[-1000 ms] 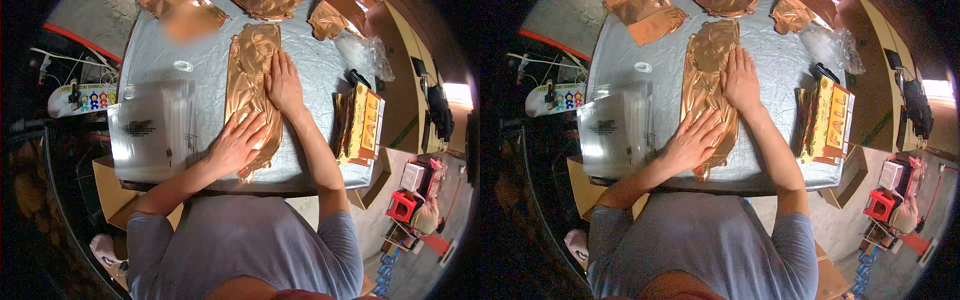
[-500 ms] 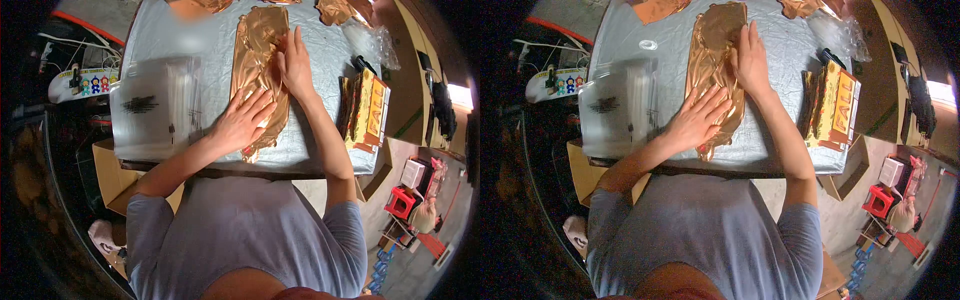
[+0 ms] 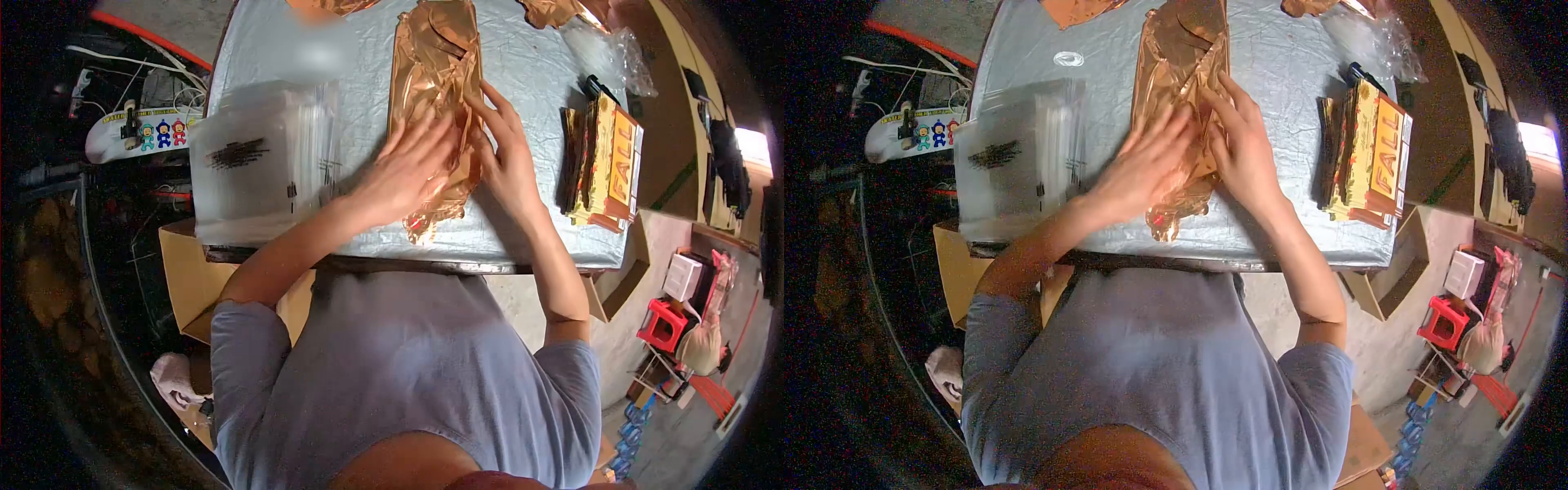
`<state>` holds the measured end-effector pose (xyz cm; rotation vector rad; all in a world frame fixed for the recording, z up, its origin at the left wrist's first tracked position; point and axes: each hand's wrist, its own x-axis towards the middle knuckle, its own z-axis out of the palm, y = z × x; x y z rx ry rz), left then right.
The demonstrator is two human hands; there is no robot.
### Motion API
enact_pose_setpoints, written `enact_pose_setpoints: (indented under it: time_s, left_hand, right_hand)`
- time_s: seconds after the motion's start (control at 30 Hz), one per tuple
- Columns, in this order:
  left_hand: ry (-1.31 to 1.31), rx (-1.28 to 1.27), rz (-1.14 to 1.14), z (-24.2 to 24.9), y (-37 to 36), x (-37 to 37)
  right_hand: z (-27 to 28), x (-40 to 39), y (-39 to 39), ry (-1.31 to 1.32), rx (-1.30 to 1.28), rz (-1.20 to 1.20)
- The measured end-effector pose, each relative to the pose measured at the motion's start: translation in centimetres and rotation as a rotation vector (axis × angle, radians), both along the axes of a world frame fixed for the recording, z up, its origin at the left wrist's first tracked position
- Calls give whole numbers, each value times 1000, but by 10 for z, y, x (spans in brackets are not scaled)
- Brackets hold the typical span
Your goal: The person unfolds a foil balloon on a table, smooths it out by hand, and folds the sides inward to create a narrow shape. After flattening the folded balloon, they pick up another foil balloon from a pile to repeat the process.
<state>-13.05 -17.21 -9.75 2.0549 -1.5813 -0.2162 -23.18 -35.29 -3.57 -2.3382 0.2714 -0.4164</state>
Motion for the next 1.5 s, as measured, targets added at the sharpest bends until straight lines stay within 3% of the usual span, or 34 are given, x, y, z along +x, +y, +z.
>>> enact_pose_setpoints:
  time_s: [0.07,0.17,0.3,0.4,0.47,0.7,1.3,1.5]
  left_hand:
    - [30,-61,41,19,11,11]
    - [310,-340,252,38,37,27]
    - [419,-106,313,36,76,22]
    - [363,-37,304,34,86,4]
    - [31,-29,249,29,84,-3]
    - [-236,4,198,27,76,-8]
    - [-289,99,183,26,74,-7]
    - [-260,-23,149,44,43,40]
  right_hand:
    - [2,-10,1,-11,21,-13]
    - [3,-29,9,10,-71,-34]
    - [-6,-43,28,62,-147,30]
    - [-20,-42,38,64,-195,84]
    - [-25,-38,45,100,-317,69]
    - [-26,-35,52,196,-311,176]
    - [-39,-27,81,164,-316,338]
    - [-42,-27,80,163,-316,337]
